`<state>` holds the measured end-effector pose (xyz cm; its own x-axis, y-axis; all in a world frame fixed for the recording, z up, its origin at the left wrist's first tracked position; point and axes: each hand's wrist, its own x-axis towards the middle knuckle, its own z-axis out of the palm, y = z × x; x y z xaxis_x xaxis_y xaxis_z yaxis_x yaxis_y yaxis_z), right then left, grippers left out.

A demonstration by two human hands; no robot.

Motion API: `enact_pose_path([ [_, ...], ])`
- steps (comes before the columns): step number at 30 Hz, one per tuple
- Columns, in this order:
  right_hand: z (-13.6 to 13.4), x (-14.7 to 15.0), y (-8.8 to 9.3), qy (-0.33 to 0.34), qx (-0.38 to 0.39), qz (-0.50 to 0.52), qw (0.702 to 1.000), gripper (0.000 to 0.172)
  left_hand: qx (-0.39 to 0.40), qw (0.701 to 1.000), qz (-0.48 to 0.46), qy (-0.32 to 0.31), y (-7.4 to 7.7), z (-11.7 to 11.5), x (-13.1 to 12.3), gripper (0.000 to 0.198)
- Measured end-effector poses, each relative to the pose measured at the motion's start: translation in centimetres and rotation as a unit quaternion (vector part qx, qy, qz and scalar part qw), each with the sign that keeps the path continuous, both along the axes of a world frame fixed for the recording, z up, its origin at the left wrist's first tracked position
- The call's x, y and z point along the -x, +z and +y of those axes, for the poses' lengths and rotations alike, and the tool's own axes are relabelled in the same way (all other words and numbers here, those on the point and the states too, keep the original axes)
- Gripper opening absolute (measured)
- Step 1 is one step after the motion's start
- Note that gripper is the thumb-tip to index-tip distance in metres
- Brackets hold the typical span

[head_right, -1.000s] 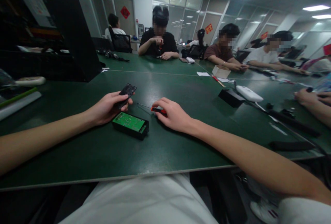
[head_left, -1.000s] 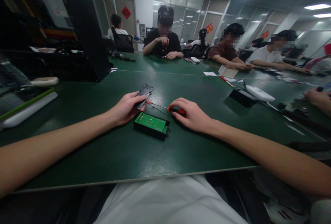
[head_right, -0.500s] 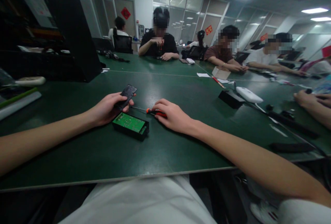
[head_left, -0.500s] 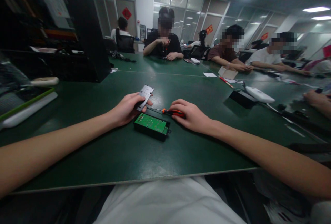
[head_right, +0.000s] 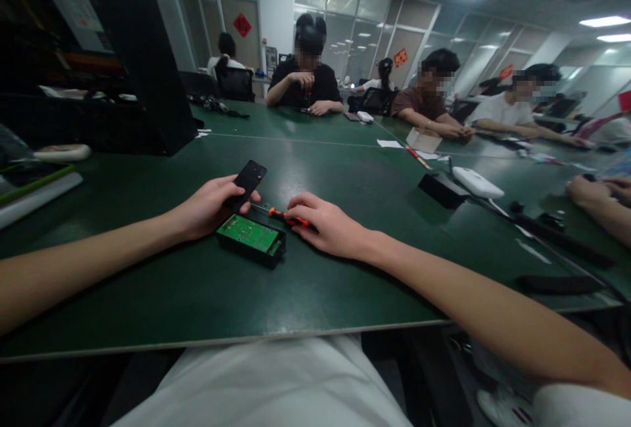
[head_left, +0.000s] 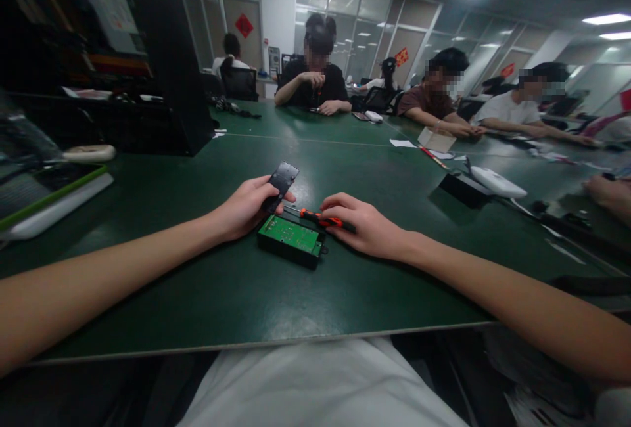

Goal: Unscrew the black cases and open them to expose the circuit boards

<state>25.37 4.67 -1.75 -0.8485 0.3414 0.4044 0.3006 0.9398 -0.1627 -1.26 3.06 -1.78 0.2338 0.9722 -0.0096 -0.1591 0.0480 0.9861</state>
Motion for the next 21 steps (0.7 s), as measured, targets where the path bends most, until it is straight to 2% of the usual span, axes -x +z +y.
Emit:
enact_pose_path([
  [3,-0.09,-0.02,0.07,0.010,0.002,-0.014,1.000,0.024,-0.009,1.000,-0.008,0.002,0.01,0.00,-0.12,0.018],
  [8,-0.16,0.00,0.15,0.015,-0.004,-0.018,1.000,0.025,-0.011,0.999,-0.031,0.015,0.11,-0.07,-0.35,0.030],
  [15,-0.29,0.06,0.28,0.021,-0.010,-0.022,0.999,0.025,-0.019,0.999,-0.023,0.015,0.18,-0.16,-0.41,0.031],
  [21,-0.60,0.11,0.55,0.017,-0.027,-0.024,0.999,0.025,-0.022,0.999,-0.032,-0.005,0.05,-0.10,-0.24,0.038],
])
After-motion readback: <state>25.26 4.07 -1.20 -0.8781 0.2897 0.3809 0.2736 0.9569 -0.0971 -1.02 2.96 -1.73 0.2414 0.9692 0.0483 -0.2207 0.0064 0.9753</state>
